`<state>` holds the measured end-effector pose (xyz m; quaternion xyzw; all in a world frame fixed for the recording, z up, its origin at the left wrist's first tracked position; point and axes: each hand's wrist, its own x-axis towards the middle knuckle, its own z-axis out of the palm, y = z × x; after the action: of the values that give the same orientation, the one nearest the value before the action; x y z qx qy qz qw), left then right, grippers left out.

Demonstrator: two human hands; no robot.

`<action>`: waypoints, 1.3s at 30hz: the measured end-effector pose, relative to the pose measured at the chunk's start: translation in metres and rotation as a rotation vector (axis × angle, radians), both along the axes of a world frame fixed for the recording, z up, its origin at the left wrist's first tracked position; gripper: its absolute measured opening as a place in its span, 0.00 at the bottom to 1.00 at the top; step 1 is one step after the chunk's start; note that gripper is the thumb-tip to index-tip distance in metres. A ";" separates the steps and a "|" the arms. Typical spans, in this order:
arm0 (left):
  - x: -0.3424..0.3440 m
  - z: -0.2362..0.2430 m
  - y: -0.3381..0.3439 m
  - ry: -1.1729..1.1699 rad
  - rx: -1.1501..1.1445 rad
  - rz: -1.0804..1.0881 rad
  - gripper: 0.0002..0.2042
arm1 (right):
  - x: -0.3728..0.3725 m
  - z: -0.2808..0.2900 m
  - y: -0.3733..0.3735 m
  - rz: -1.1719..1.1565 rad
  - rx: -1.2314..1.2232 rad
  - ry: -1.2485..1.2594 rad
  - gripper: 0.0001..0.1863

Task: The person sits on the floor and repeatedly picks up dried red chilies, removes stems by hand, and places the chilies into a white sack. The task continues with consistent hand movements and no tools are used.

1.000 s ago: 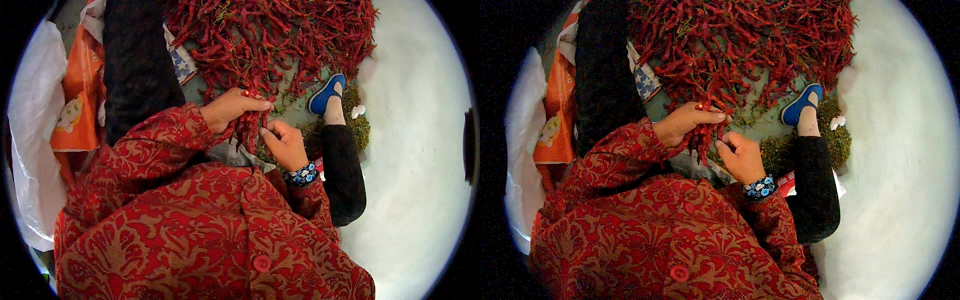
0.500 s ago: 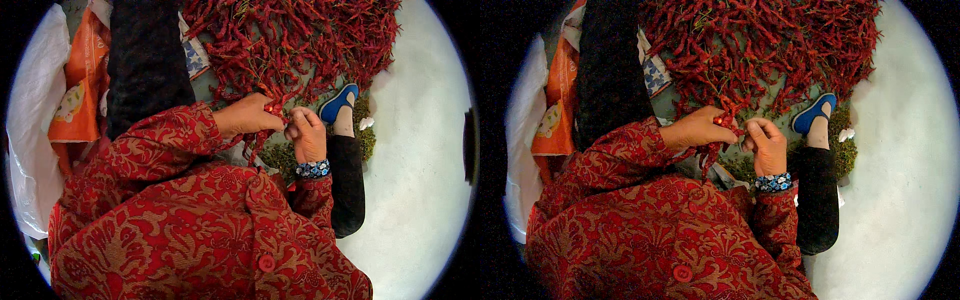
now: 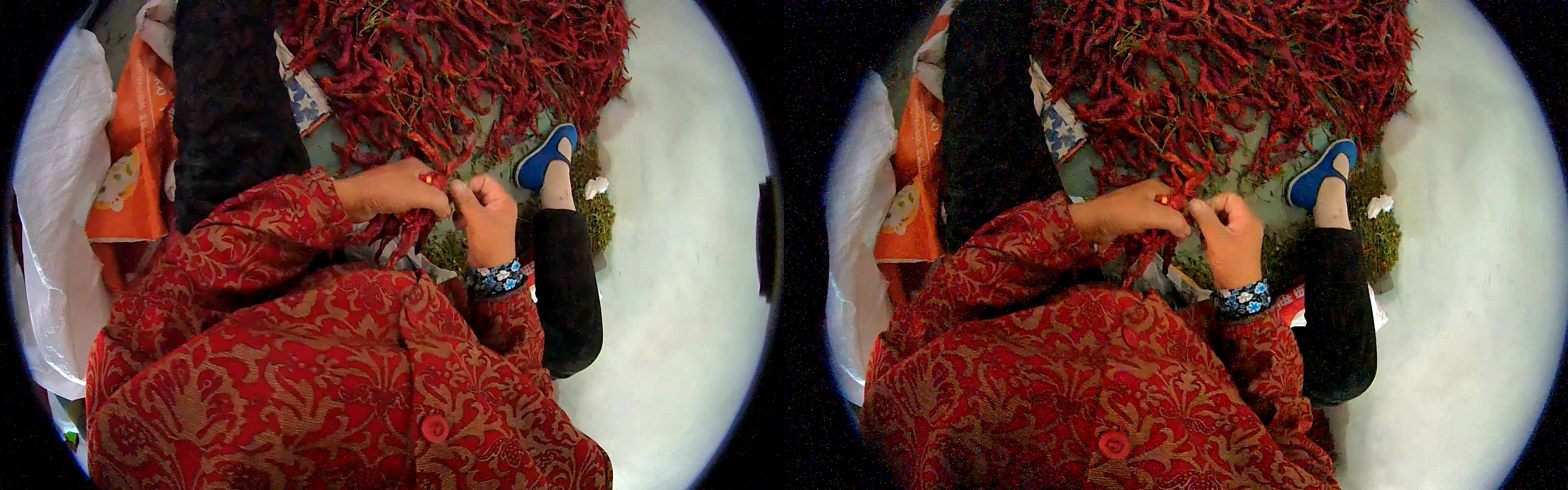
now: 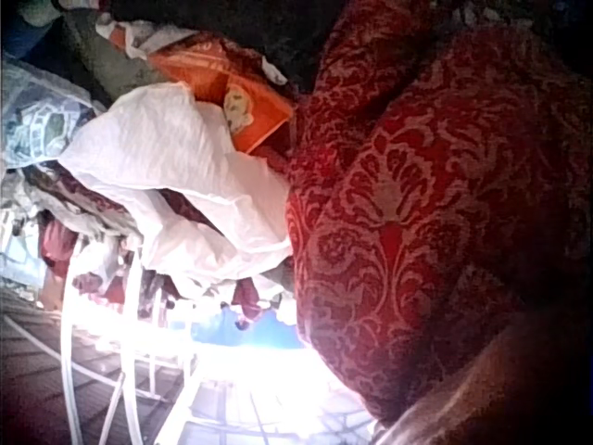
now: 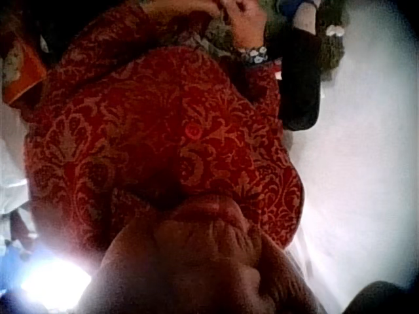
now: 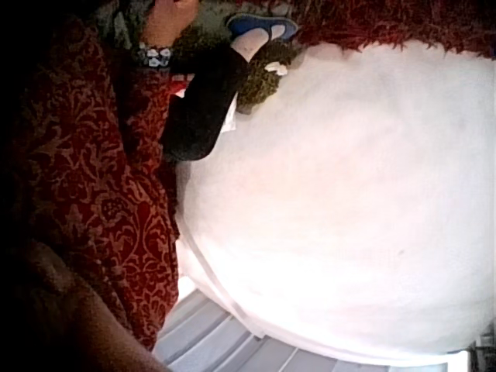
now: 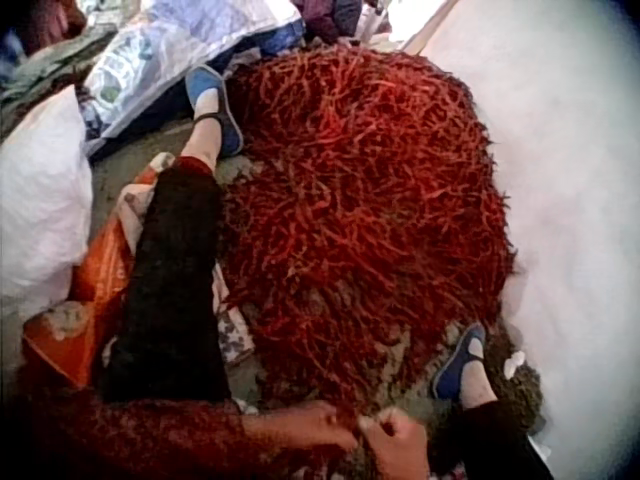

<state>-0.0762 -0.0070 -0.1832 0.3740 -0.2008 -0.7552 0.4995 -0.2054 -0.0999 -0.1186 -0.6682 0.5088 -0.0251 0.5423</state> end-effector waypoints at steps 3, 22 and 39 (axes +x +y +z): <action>-0.003 -0.002 0.000 -0.042 0.162 0.110 0.08 | 0.010 -0.010 -0.005 0.248 -0.378 0.088 0.11; 0.010 0.006 -0.002 -0.396 0.018 0.144 0.08 | 0.021 -0.018 -0.005 0.082 -0.370 0.023 0.15; 0.015 0.017 0.019 -0.314 -0.405 0.178 0.13 | 0.021 0.026 0.021 -0.165 -0.002 -0.281 0.10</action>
<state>-0.0610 0.0118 -0.1664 0.3953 -0.3891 -0.5853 0.5914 -0.1846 -0.0790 -0.0931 -0.6145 0.4812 -0.1633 0.6034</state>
